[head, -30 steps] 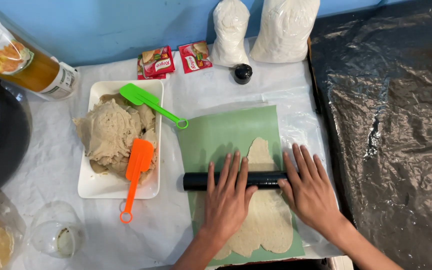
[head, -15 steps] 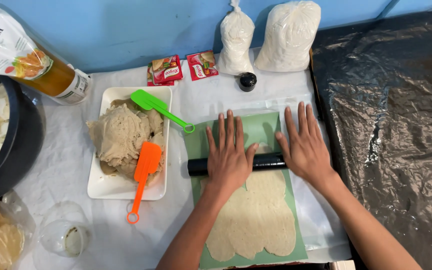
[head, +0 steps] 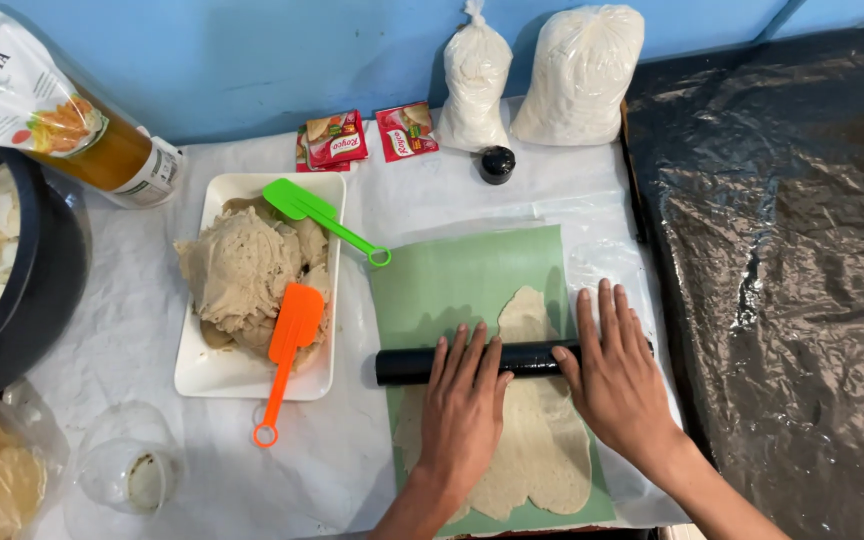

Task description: The person is using a rolling pin and spatulas to prepare and spread pastry dough on a green surface.

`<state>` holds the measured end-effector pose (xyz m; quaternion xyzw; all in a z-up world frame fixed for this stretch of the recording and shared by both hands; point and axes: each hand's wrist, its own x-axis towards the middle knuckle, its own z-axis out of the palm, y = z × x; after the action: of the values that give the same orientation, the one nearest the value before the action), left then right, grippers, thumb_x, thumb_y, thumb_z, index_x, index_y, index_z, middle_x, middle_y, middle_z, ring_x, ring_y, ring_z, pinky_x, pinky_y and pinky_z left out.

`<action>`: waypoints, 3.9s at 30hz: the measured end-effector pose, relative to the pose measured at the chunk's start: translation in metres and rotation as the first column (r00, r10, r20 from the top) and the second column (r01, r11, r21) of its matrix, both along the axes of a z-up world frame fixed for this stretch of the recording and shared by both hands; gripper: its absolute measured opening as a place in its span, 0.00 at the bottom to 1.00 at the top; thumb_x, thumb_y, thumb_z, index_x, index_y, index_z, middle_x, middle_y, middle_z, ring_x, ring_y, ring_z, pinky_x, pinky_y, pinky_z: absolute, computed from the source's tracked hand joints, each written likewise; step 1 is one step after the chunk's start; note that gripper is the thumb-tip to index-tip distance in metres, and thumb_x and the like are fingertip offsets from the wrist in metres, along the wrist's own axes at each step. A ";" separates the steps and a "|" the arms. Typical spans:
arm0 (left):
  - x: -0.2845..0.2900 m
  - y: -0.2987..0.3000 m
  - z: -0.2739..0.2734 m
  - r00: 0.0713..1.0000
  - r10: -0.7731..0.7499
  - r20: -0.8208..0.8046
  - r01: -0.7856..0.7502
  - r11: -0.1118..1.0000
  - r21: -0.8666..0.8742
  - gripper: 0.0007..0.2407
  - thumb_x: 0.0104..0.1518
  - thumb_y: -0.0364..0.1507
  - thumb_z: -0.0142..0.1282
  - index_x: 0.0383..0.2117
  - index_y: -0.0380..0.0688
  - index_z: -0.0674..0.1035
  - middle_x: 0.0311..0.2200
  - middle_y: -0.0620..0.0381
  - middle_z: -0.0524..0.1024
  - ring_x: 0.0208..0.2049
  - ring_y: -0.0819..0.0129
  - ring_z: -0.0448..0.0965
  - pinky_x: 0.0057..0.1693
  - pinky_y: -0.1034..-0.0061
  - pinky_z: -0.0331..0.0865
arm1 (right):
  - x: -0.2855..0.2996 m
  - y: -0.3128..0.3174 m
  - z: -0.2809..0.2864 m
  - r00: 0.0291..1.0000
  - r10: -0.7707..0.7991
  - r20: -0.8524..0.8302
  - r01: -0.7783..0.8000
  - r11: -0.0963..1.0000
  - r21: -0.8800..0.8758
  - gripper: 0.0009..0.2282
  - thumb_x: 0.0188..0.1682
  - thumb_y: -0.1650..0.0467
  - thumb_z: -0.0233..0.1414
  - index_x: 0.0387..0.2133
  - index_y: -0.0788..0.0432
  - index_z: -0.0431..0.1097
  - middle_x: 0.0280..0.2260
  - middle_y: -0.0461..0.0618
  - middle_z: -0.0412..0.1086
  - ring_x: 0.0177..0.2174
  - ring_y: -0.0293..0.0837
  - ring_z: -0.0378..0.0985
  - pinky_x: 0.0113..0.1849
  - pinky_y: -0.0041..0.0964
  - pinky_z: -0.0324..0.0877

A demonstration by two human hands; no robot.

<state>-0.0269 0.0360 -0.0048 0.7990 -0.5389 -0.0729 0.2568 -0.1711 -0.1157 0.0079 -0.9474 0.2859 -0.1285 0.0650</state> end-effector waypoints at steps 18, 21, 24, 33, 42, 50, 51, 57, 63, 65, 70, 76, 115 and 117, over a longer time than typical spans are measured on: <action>0.062 -0.056 0.010 0.984 -0.074 0.164 0.095 0.988 -0.123 0.21 0.59 0.39 0.60 0.51 0.35 0.76 0.44 0.44 0.74 0.48 0.51 0.72 0.56 0.58 0.66 | 0.101 -0.102 -0.013 0.930 -0.118 0.347 0.099 0.992 0.072 0.22 0.63 0.66 0.43 0.63 0.74 0.59 0.64 0.78 0.55 0.64 0.72 0.56 0.63 0.57 0.55; 0.067 -0.055 -0.001 0.969 -0.140 0.203 0.167 0.979 -0.120 0.22 0.54 0.37 0.64 0.51 0.36 0.77 0.40 0.48 0.74 0.44 0.55 0.73 0.53 0.60 0.66 | 0.097 -0.097 -0.001 0.891 -0.141 0.431 0.081 0.985 0.155 0.18 0.63 0.67 0.43 0.59 0.70 0.63 0.61 0.72 0.61 0.60 0.68 0.63 0.61 0.56 0.60; 0.067 -0.053 0.006 0.961 -0.157 0.227 0.187 0.975 -0.116 0.21 0.55 0.36 0.65 0.50 0.36 0.77 0.41 0.50 0.75 0.45 0.56 0.73 0.53 0.61 0.66 | 0.086 -0.084 0.015 0.915 -0.127 0.383 0.065 0.983 0.172 0.19 0.62 0.65 0.44 0.59 0.69 0.64 0.59 0.72 0.62 0.58 0.68 0.64 0.59 0.56 0.61; 0.051 -0.050 0.031 0.972 -0.163 0.167 0.159 0.987 0.038 0.25 0.56 0.46 0.58 0.50 0.35 0.75 0.49 0.42 0.71 0.54 0.50 0.69 0.62 0.50 0.58 | 0.056 -0.071 -0.009 0.993 -0.038 0.112 0.034 0.999 0.038 0.31 0.60 0.57 0.41 0.66 0.74 0.53 0.65 0.82 0.48 0.66 0.74 0.48 0.63 0.59 0.48; 0.002 0.000 0.012 0.971 -0.103 0.214 0.090 0.993 0.070 0.29 0.65 0.41 0.47 0.66 0.30 0.60 0.69 0.38 0.56 0.72 0.50 0.50 0.72 0.48 0.43 | 0.001 -0.007 -0.004 1.000 -0.010 -0.011 0.010 0.998 -0.058 0.32 0.56 0.59 0.42 0.65 0.74 0.51 0.66 0.74 0.50 0.67 0.67 0.50 0.65 0.57 0.47; 0.016 -0.011 0.019 0.987 -0.093 0.131 0.098 0.995 -0.032 0.23 0.67 0.39 0.49 0.60 0.32 0.70 0.66 0.38 0.63 0.70 0.48 0.59 0.73 0.47 0.49 | -0.015 -0.010 0.006 0.998 -0.022 0.053 0.015 0.990 0.143 0.31 0.58 0.59 0.41 0.66 0.75 0.50 0.66 0.79 0.49 0.65 0.69 0.52 0.63 0.55 0.51; 0.023 -0.024 0.023 0.991 -0.054 0.124 0.064 0.994 -0.085 0.22 0.67 0.39 0.49 0.59 0.33 0.70 0.67 0.38 0.62 0.70 0.47 0.57 0.73 0.45 0.47 | -0.006 -0.017 0.009 0.990 -0.056 0.127 0.035 0.987 0.156 0.30 0.60 0.60 0.40 0.66 0.74 0.51 0.67 0.81 0.48 0.65 0.71 0.51 0.63 0.53 0.52; 0.027 -0.042 -0.002 0.971 0.020 0.237 -0.026 0.999 0.023 0.26 0.68 0.40 0.42 0.65 0.29 0.62 0.71 0.37 0.52 0.73 0.47 0.46 0.72 0.42 0.40 | 0.009 -0.031 -0.004 0.998 -0.046 0.047 0.045 0.999 0.026 0.29 0.60 0.60 0.40 0.67 0.73 0.51 0.66 0.79 0.49 0.67 0.70 0.49 0.65 0.56 0.48; -0.013 -0.004 0.003 0.983 -0.009 0.185 0.000 0.999 0.045 0.28 0.67 0.40 0.43 0.67 0.29 0.61 0.71 0.39 0.54 0.73 0.53 0.50 0.72 0.45 0.41 | -0.023 0.010 -0.004 0.996 -0.081 -0.033 0.081 0.997 -0.006 0.31 0.55 0.61 0.43 0.66 0.73 0.51 0.66 0.73 0.51 0.67 0.65 0.49 0.64 0.60 0.47; -0.022 0.008 0.006 0.990 -0.031 0.138 0.025 0.998 0.051 0.28 0.66 0.40 0.45 0.66 0.28 0.61 0.70 0.38 0.54 0.72 0.51 0.51 0.72 0.44 0.42 | -0.035 0.022 -0.004 0.996 -0.075 -0.042 0.075 0.997 -0.001 0.31 0.54 0.61 0.43 0.66 0.73 0.51 0.66 0.74 0.51 0.67 0.66 0.49 0.64 0.60 0.47; -0.041 0.038 0.011 0.989 -0.095 0.114 0.090 0.995 0.046 0.27 0.63 0.33 0.50 0.67 0.29 0.61 0.70 0.38 0.56 0.72 0.49 0.53 0.71 0.47 0.48 | -0.069 0.052 -0.004 0.998 -0.041 -0.054 0.042 0.999 0.019 0.31 0.53 0.62 0.45 0.63 0.76 0.51 0.65 0.75 0.51 0.66 0.66 0.51 0.64 0.60 0.47; -0.048 0.067 0.013 0.972 -0.188 0.138 0.191 0.982 -0.008 0.19 0.58 0.24 0.49 0.57 0.33 0.69 0.63 0.30 0.63 0.68 0.40 0.59 0.70 0.45 0.52 | -0.106 0.083 -0.001 0.998 -0.041 -0.048 0.046 0.991 0.123 0.28 0.47 0.64 0.50 0.61 0.67 0.59 0.64 0.66 0.56 0.64 0.60 0.55 0.61 0.59 0.53; 0.042 0.098 0.025 0.862 0.497 -0.095 -0.502 0.864 -0.038 0.17 0.56 0.31 0.61 0.43 0.30 0.71 0.37 0.37 0.75 0.38 0.41 0.78 0.42 0.57 0.74 | -0.188 0.087 -0.096 0.560 -0.763 -0.322 0.265 -0.204 0.943 0.20 0.54 0.71 0.49 0.60 0.65 0.67 0.42 0.60 0.79 0.35 0.43 0.78 0.43 0.37 0.74; 0.045 0.095 0.024 0.868 0.489 -0.084 -0.492 0.870 -0.022 0.17 0.56 0.30 0.61 0.45 0.29 0.70 0.38 0.36 0.74 0.40 0.42 0.79 0.40 0.59 0.75 | -0.193 0.085 -0.093 0.549 -0.769 -0.327 0.354 -0.140 0.925 0.20 0.56 0.69 0.48 0.61 0.64 0.67 0.39 0.68 0.79 0.36 0.47 0.81 0.45 0.41 0.77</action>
<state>0.0182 0.1308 0.0192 0.9005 -0.3098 -0.0240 0.3041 -0.3646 -0.0308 -0.0851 -0.4117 0.6685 -0.0963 0.6119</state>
